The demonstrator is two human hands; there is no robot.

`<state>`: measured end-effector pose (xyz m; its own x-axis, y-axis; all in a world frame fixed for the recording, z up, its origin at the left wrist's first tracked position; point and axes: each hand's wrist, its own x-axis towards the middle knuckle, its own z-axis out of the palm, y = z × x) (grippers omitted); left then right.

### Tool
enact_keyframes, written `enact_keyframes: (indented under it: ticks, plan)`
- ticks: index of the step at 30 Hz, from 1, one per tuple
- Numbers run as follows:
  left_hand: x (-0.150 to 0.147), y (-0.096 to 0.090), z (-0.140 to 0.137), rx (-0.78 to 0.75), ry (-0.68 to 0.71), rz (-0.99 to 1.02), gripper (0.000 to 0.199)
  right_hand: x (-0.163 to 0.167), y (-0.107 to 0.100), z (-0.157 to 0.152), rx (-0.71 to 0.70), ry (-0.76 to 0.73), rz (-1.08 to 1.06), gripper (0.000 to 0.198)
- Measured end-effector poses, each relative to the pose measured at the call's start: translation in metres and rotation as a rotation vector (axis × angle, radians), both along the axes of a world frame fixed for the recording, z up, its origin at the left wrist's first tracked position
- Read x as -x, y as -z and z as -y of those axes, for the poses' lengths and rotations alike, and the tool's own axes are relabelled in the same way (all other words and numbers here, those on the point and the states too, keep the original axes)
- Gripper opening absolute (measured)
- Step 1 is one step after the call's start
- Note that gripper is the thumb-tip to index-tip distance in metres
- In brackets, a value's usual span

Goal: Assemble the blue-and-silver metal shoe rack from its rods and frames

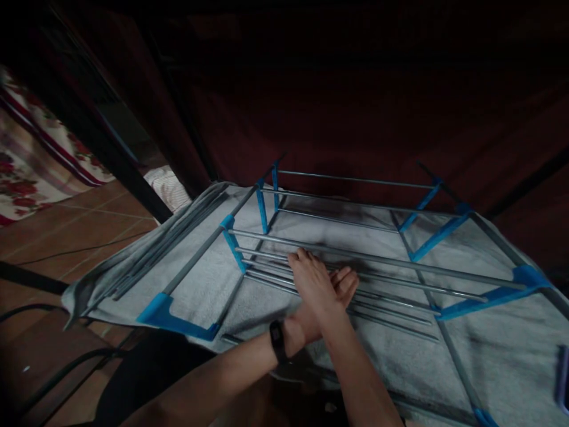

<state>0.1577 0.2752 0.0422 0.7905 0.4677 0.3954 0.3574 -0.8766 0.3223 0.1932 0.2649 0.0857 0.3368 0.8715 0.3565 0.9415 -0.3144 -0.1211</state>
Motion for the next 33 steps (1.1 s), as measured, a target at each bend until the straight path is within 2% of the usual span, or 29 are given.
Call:
enact_keyframes:
  ticks: [1,2,3,5,7,9,11,13,15,17,19,22,24,26,28,30,33]
  plan:
    - [0.021,0.009,0.007,-0.020,0.123,-0.021,0.046,0.000,-0.006,-0.004,0.082,-0.147,0.010,0.038]
    - [0.046,0.018,0.014,-0.001,0.185,-0.049,0.042,-0.001,-0.013,-0.008,0.147,-0.278,0.025,0.036]
    - [0.074,0.025,0.023,0.029,0.164,-0.076,0.039,-0.002,-0.018,-0.012,0.191,-0.367,0.040,0.034]
    - [0.134,0.032,0.037,0.142,0.091,-0.124,0.031,-0.005,-0.026,-0.020,0.230,-0.420,0.071,0.029]
    - [0.191,0.032,0.047,0.354,0.044,-0.123,0.025,-0.006,-0.029,-0.023,0.255,-0.425,0.100,0.028]
    - [0.242,0.026,0.049,0.567,-0.080,-0.046,0.027,-0.006,-0.028,-0.023,0.257,-0.413,0.103,0.027]
    - [0.287,0.018,0.042,0.696,-0.284,0.065,0.030,-0.005,-0.027,-0.022,0.250,-0.409,0.101,0.026]
    - [0.324,0.011,0.023,0.732,-0.474,0.150,0.033,-0.004,-0.026,-0.021,0.228,-0.412,0.101,0.025]
    - [0.348,0.005,-0.007,0.713,-0.642,0.228,0.034,-0.004,-0.025,-0.021,0.201,-0.420,0.100,0.023]
    - [0.353,-0.002,-0.046,0.643,-0.698,0.324,0.036,-0.002,-0.025,-0.022,0.175,-0.422,0.096,0.022]
    - [0.338,-0.010,-0.086,0.582,-0.647,0.376,0.036,0.001,-0.023,-0.024,0.152,-0.418,0.097,0.023]
    - [0.293,-0.022,-0.135,0.550,-0.376,0.349,0.050,0.006,-0.020,-0.029,0.133,-0.418,0.116,0.023]
    - [0.262,-0.026,-0.157,0.566,-0.234,0.369,0.059,0.008,-0.019,-0.031,0.136,-0.438,0.124,0.023]
    - [0.239,-0.027,-0.169,0.642,-0.145,0.407,0.059,0.009,-0.019,-0.033,0.147,-0.457,0.115,0.025]
    - [0.226,-0.027,-0.174,0.749,-0.105,0.445,0.051,0.008,-0.019,-0.035,0.160,-0.464,0.099,0.028]
    - [0.220,-0.026,-0.175,0.820,-0.108,0.480,0.041,0.007,-0.019,-0.035,0.170,-0.462,0.084,0.030]
    - [0.217,-0.026,-0.175,0.835,-0.147,0.521,0.034,0.006,-0.019,-0.035,0.180,-0.452,0.066,0.032]
